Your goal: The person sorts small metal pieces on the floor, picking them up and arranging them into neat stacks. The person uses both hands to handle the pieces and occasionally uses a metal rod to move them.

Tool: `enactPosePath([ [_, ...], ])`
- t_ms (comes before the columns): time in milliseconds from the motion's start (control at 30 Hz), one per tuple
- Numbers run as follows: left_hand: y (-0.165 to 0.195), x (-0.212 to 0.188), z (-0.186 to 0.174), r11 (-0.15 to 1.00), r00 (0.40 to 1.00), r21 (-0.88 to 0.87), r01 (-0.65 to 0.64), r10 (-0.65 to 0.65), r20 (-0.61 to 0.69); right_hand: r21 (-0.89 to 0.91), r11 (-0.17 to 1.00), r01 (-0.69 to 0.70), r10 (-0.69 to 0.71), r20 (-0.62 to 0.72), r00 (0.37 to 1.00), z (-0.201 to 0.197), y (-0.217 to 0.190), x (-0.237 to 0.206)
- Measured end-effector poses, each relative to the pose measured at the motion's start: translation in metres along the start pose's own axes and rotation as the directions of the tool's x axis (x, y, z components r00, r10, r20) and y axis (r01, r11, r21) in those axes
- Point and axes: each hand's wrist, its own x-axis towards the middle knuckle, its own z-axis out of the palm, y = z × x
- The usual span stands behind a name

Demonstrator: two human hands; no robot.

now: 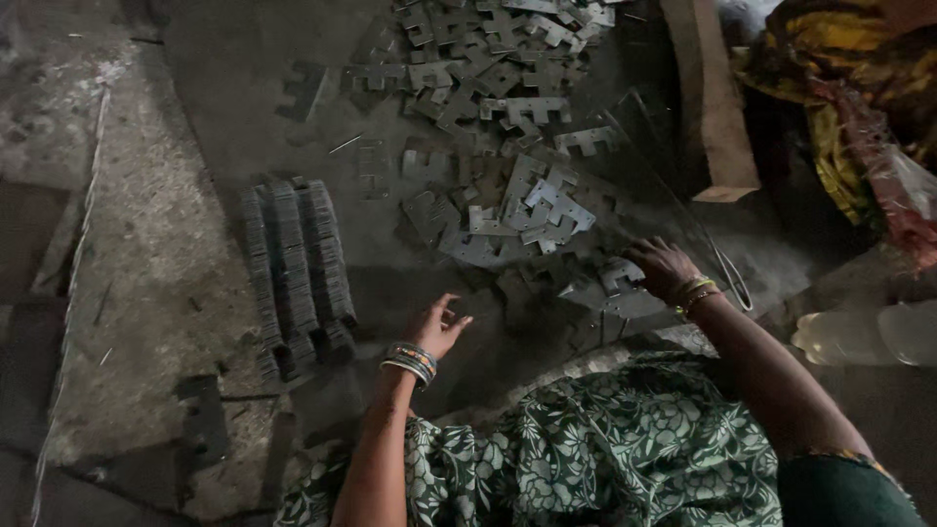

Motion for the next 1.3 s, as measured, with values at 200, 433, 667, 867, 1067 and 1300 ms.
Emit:
enactPosePath([
  [200,0.015,-0.007,-0.008,0.989,0.999,0.144,0.038,-0.033,-0.038,-0.078,0.997,-0.009,0.020,0.143,0.990,-0.004,-0.003,0.009],
  [433,0.004,0.013,0.011,0.952,0.986,-0.270,-0.146,0.116,-0.123,-0.171,0.976,0.135,-0.082,0.287,0.954,0.011,-0.006,0.012],
  [667,0.021,0.020,0.008,0.682,0.999,-0.731,0.003,0.036,0.038,0.105,0.976,0.192,-0.148,-0.330,0.932,-0.014,-0.078,-0.014],
  [867,0.049,-0.008,-0.023,0.377,0.971,-0.895,0.237,-0.122,0.206,0.245,0.970,-0.003,0.096,-0.367,0.925,-0.041,-0.144,0.023],
  [1067,0.040,0.006,-0.023,0.372,0.993,-0.921,0.118,-0.045,0.109,0.633,0.725,-0.270,0.443,-0.130,0.887,-0.047,-0.145,0.056],
  [1300,0.034,0.013,-0.019,0.385,0.995,-0.922,-0.035,-0.069,-0.067,0.620,0.784,0.046,0.234,-0.362,0.902,-0.056,-0.154,0.051],
])
